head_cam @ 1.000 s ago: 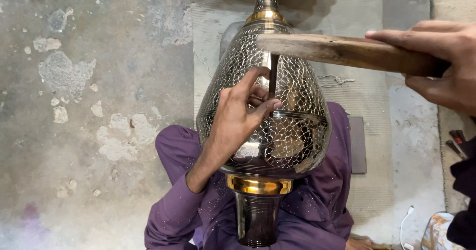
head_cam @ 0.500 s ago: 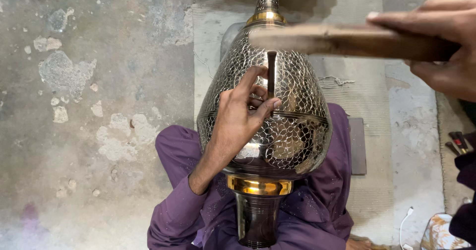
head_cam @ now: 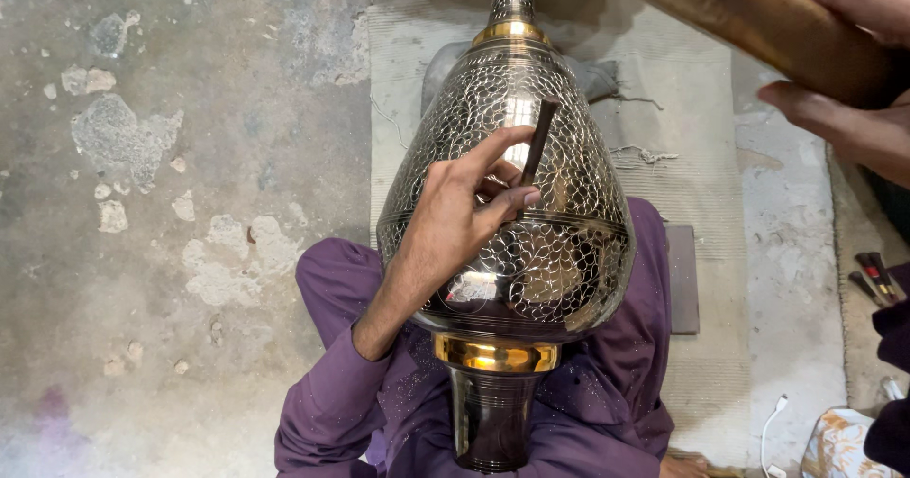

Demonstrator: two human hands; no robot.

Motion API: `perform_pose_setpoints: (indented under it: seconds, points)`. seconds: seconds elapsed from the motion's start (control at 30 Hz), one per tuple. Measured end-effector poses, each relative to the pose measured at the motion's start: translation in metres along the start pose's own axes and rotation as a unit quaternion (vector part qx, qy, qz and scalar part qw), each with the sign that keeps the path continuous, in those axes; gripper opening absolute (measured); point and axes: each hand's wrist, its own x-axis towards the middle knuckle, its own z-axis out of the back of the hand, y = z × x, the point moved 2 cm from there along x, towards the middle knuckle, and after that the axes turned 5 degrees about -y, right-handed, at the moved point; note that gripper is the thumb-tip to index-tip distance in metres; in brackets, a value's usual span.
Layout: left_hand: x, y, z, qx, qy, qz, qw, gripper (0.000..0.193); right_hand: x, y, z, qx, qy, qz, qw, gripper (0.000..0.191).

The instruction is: The person sits on the floor with a large engraved brass vessel on their lap, holds a steel punch against its decorated surface, and repeatedly strikes the punch with a wooden mallet. They reposition the punch around the vessel's bands to continue working the pattern.

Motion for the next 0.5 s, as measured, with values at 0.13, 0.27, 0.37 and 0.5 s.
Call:
perform_pose_setpoints:
  seconds: [0.13,0.27,0.37,0.5]
  points:
    - [-0.001,0.005,-0.004,0.001,-0.005,0.040,0.999,0.049,0.001,-0.010,0.001,-0.085,0.124,0.036,0.988,0.077]
    - [-0.004,0.009,-0.006,-0.009,-0.053,0.040,0.998,0.046,0.002,-0.008,-0.001,-0.099,0.088,0.058,0.989,0.067]
    - [-0.006,0.012,-0.008,-0.033,-0.066,0.056,0.996,0.045,0.003,0.000,-0.001,-0.124,0.091,0.086,0.984,0.075]
    - [-0.007,0.014,-0.009,-0.032,-0.073,0.057,0.995,0.047,0.008,0.007,0.006,-0.181,0.119,0.042,0.975,0.082]
